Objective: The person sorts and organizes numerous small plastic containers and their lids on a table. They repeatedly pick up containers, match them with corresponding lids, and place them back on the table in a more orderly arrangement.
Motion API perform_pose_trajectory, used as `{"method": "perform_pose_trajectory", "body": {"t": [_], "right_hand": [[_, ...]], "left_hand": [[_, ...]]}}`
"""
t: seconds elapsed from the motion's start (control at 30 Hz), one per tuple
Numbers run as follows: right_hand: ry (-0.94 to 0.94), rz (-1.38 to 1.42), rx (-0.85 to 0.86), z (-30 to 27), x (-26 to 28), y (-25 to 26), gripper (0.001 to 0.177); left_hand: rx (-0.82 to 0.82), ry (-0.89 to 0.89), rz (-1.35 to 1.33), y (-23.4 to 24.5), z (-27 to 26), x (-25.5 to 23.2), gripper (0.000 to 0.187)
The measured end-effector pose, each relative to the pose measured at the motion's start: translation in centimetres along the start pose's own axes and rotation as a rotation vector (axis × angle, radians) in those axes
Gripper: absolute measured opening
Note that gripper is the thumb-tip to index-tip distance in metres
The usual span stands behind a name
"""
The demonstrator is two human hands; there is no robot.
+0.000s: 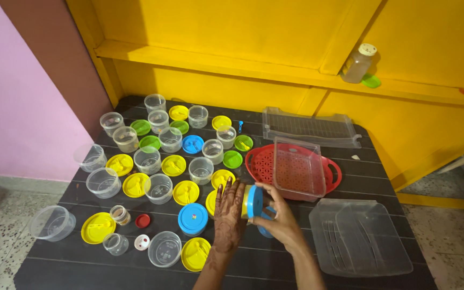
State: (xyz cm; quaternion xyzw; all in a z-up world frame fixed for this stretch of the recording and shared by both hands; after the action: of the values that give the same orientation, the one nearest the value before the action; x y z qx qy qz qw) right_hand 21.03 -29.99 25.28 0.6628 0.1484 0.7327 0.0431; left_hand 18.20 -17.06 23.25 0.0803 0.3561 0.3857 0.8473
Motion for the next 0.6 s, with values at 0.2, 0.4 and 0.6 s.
{"method": "perform_pose_trajectory", "body": {"t": [0.2,0.4,0.6], "right_hand": [[-0.297,0.009,-0.166,0.2,-2.7,1.1,0.093],[-0.433,0.086,-0.156,-0.4,-4.1,1.0,0.090],[-0.050,-0.047,-0.027,-0.2,-1.2,0.6,0.099]], "left_hand": [[0.020,-0.045,0.021,-0.5,0.2,0.0,0.095],[0.158,-0.061,0.093,-2.0,0.7,0.3,0.101],[0.192,-0.031,0.127,-2.4,0.6,0.6,0.101]]}}
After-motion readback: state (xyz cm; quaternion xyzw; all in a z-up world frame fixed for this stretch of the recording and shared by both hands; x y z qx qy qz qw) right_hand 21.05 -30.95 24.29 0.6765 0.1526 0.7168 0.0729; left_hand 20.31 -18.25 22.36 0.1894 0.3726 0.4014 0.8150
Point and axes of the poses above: each hand's wrist, its own z-axis towards the middle knuckle, its own y-axis out of the back of the hand, x = y × z, the point moved 8 cm from there along z, towards the middle knuckle, and after that the axes turned 10 degrees about -x, right-handed, at the moved point
